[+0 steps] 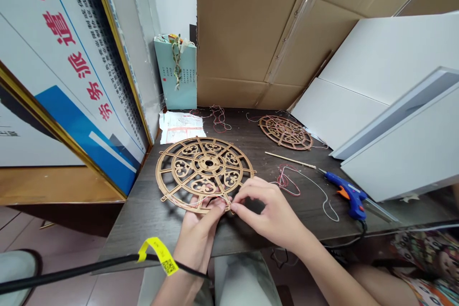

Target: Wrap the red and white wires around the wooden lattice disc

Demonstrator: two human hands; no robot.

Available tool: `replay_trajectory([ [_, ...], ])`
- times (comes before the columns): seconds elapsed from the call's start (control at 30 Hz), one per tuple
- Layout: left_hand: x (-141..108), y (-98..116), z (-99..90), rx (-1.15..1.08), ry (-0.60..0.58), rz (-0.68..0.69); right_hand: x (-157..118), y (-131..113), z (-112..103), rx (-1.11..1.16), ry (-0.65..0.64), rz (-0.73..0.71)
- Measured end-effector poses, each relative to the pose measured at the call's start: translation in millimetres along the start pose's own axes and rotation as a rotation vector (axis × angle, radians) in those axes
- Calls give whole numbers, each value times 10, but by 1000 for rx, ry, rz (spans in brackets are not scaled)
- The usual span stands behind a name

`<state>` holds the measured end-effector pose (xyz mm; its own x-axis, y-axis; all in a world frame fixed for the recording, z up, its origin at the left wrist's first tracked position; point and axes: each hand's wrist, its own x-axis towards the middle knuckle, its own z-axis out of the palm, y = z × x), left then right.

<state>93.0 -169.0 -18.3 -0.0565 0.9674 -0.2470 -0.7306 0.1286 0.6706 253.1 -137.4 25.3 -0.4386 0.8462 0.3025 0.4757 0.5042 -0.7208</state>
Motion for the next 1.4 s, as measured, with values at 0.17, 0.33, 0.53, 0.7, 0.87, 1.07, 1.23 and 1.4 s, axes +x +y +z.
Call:
replay_trajectory([
  [0.17,-14,2,55,-13,57,22,83,-56,-19,-118,-68,-44],
  [0.33,-10,-4,73,-22,92,49,93,-93,-40,-138,-98,-19],
  [0.53,-1,-28,60,-25,111,38,36,-58,-124,-53,-5,20],
  [0.7,-3,-26,64,-28,119,24,-17,19,-146,-1,-41,-6],
  [0.87,-37,11,84,35,61,21,21,62,-114,58,-67,-94],
  [1.07,-55,31,87,47,19,-3,121,24,-137,30,-129,-14],
  [1.23,-25,-17,59,80,30,28,151,-40,-111,73,-197,194],
  [1.4,-24,-67,82,198,65,99,186,-125,-86,132,-182,322],
])
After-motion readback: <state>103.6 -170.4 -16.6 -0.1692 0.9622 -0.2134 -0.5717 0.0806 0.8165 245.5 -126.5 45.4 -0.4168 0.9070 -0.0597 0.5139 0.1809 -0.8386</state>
